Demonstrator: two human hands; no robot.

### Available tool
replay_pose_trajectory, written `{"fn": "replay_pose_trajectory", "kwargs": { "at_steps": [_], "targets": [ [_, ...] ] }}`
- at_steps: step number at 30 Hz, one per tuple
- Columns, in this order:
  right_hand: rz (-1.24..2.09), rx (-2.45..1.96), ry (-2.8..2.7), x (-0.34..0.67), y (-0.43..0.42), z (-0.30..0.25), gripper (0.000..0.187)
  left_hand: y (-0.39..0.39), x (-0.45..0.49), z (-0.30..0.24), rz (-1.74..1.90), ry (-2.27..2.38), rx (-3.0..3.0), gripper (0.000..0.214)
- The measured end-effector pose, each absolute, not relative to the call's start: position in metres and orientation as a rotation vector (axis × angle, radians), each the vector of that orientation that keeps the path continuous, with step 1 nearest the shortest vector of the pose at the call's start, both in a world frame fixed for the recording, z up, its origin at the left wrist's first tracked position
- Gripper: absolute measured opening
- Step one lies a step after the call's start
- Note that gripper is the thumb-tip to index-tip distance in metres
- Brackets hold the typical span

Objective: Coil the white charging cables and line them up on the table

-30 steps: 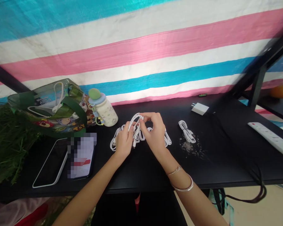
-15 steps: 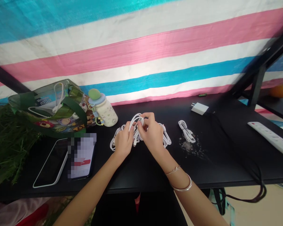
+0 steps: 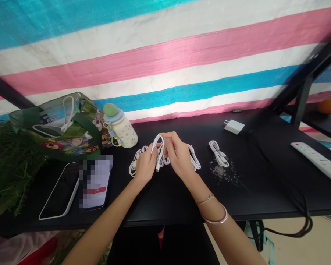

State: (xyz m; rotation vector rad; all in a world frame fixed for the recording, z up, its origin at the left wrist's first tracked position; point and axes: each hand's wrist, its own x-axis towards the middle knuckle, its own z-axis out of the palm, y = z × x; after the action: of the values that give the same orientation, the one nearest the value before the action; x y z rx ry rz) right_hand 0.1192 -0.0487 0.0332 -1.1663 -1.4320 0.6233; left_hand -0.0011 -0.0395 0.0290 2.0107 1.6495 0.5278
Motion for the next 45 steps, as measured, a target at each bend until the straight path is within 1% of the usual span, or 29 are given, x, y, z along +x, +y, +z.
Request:
{"fn": "replay_pose_trajectory", "kwargs": {
  "at_steps": [3, 6, 9, 15, 20, 23, 26, 31, 35, 37, 41, 45],
  "targets": [
    [0.686, -1.122, -1.469, 0.122, -0.046, 0.033, 0.018, -0.038, -0.002, 0.029, 0.554, 1.617, 1.968, 0.036],
    [0.66, -1.149, -1.496, 0.123, -0.044, 0.03, 0.014, -0.037, -0.002, 0.029, 0.526, 1.649, 1.98, 0.035],
    [0.569, -1.221, -1.588, 0.123, -0.044, 0.028, 0.01, -0.037, -0.002, 0.031, 0.489, 1.701, 2.009, 0.033],
    [0.309, -1.342, -1.775, 0.122, -0.047, 0.032, 0.012, -0.035, -0.006, 0.033, 0.484, 1.708, 2.065, 0.03],
    [0.366, -1.341, -1.737, 0.124, -0.047, 0.032, 0.011, -0.033, -0.009, 0.033, 0.515, 1.663, 2.064, 0.031],
    [0.501, -1.294, -1.639, 0.127, -0.047, 0.031, 0.014, -0.033, -0.01, 0.033, 0.531, 1.628, 2.074, 0.032],
    [0.551, -1.239, -1.506, 0.13, -0.047, 0.031, 0.02, -0.034, -0.011, 0.034, 0.523, 1.584, 2.078, 0.034],
    [0.505, -1.247, -1.505, 0.133, -0.048, 0.037, 0.029, -0.033, -0.013, 0.033, 0.622, 1.464, 2.006, 0.034],
    [0.443, -1.274, -1.512, 0.136, -0.047, 0.039, 0.03, -0.03, -0.015, 0.03, 0.784, 1.239, 1.943, 0.032],
    [0.41, -1.285, -1.509, 0.138, -0.046, 0.039, 0.029, -0.029, -0.016, 0.03, 0.808, 1.135, 1.931, 0.032],
    [0.359, -1.294, -1.599, 0.143, -0.045, 0.039, 0.027, -0.025, -0.023, 0.032, 0.698, 1.028, 1.951, 0.036],
    [0.287, -1.325, -1.73, 0.149, -0.043, 0.038, 0.024, -0.018, -0.035, 0.036, 0.569, 1.071, 2.082, 0.037]
  ]
}}
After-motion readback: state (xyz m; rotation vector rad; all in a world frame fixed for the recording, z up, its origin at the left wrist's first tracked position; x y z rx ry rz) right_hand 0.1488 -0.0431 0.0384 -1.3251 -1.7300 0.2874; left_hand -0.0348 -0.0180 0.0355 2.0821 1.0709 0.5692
